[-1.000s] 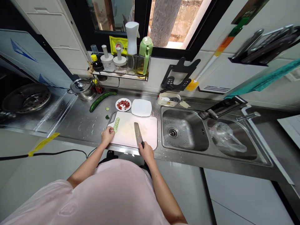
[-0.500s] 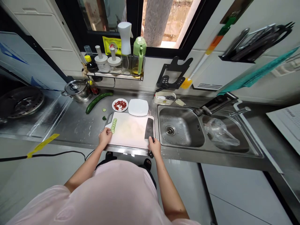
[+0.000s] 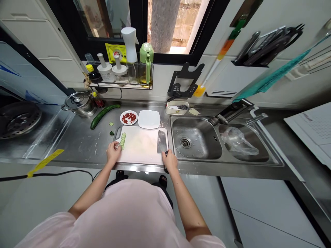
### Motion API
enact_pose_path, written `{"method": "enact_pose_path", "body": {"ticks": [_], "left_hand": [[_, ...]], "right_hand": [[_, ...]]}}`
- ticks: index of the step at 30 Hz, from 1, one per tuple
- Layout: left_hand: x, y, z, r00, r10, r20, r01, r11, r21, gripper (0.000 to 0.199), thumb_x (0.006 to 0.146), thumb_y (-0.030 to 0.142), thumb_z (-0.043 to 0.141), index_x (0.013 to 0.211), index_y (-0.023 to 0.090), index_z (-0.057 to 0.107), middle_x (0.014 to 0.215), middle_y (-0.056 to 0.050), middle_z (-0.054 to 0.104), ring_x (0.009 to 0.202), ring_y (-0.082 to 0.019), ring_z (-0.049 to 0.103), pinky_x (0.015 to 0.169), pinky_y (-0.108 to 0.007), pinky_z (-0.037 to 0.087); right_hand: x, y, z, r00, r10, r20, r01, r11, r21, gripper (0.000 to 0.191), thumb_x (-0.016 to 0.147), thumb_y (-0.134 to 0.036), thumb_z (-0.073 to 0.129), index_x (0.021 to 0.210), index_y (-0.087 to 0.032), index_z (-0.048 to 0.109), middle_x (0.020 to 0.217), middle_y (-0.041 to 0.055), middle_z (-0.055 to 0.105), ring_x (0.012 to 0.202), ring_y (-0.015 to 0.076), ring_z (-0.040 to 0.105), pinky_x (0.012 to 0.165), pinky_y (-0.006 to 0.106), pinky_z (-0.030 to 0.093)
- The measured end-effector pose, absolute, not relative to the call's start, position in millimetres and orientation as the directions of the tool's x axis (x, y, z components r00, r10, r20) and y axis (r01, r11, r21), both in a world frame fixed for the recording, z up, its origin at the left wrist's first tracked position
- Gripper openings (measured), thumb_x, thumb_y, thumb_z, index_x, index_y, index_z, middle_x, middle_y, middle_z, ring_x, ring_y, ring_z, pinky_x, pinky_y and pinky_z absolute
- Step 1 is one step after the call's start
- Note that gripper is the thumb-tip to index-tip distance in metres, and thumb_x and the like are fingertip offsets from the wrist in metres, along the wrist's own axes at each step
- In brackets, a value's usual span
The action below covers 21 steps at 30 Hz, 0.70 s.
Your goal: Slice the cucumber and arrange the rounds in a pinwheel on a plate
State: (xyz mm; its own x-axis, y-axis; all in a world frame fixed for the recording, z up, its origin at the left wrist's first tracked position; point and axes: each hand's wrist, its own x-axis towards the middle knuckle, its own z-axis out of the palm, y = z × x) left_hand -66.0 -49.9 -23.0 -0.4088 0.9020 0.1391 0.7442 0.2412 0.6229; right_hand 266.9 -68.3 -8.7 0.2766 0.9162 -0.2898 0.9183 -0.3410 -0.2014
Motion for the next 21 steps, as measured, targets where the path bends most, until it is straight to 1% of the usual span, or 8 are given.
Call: {"method": "enact_pose_path", "body": {"ticks": [3,5,9,14,17,21], "left_hand": [[-60.1,-42.3,-20.0,-0.378,0.914,0.149,0.728,0.194,0.658,0.02,0.074,0.027,0.054,0.092,0.02,0.061,0.084,-0.003,0.06,0.069,-0.015,0.054,0.072,-0.027,0.042],[-54.2,-35.7,-18.5,-0.355,0.924,0.144,0.71,0.166,0.684,0.019,0.075,0.025,0.053,0.091,0.02,0.061,0.083,-0.003,0.061,0.068,-0.014,0.054,0.071,-0.026,0.043],[-38.6,-18.4,-17.2,-0.332,0.935,0.128,0.664,0.135,0.735,0.022,0.074,0.024,0.052,0.094,0.019,0.062,0.078,-0.002,0.062,0.065,-0.012,0.055,0.069,-0.024,0.043],[-20.7,8.5,-15.8,-0.262,0.964,0.054,0.599,0.119,0.792,0.026,0.074,0.026,0.053,0.098,0.018,0.061,0.076,-0.001,0.063,0.066,-0.012,0.057,0.067,-0.023,0.044],[-13.8,23.3,-15.9,-0.244,0.97,0.016,0.587,0.134,0.798,0.028,0.074,0.027,0.054,0.1,0.018,0.061,0.074,-0.001,0.062,0.068,-0.013,0.058,0.068,-0.023,0.044],[-6.3,42.3,-20.7,-0.244,0.968,-0.061,0.556,0.191,0.809,0.031,0.073,0.027,0.056,0.103,0.018,0.06,0.074,-0.001,0.063,0.068,-0.013,0.059,0.068,-0.023,0.044]], "right_hand": [[262.7,-66.2,0.8,0.273,0.904,-0.329,0.94,-0.323,-0.107,0.047,0.091,-0.051,0.033,0.114,-0.015,0.051,0.091,0.0153,0.067,0.088,0.0279,0.064,0.075,0.035,0.044],[261.2,-65.1,4.1,0.263,0.902,-0.342,0.951,-0.303,-0.068,0.046,0.092,-0.051,0.033,0.113,-0.015,0.051,0.09,0.0154,0.067,0.089,0.028,0.064,0.076,0.036,0.044],[260.3,-63.3,5.9,0.229,0.907,-0.354,0.965,-0.26,-0.043,0.044,0.093,-0.049,0.032,0.111,-0.014,0.051,0.09,0.016,0.067,0.089,0.0284,0.064,0.075,0.037,0.044],[262.7,-54.5,11.5,0.224,0.906,-0.358,0.968,-0.25,-0.026,0.042,0.092,-0.048,0.035,0.111,-0.014,0.051,0.092,0.0159,0.067,0.09,0.0284,0.064,0.075,0.037,0.044],[266.5,-39.5,18.8,0.235,0.918,-0.32,0.965,-0.261,-0.039,0.044,0.091,-0.049,0.035,0.114,-0.015,0.051,0.093,0.0154,0.066,0.092,0.0279,0.063,0.078,0.038,0.043],[270.3,-7.9,25.8,0.202,0.94,-0.273,0.961,-0.244,-0.13,0.043,0.092,-0.048,0.035,0.119,-0.018,0.049,0.101,0.0143,0.065,0.095,0.0259,0.062,0.08,0.034,0.042]]}}
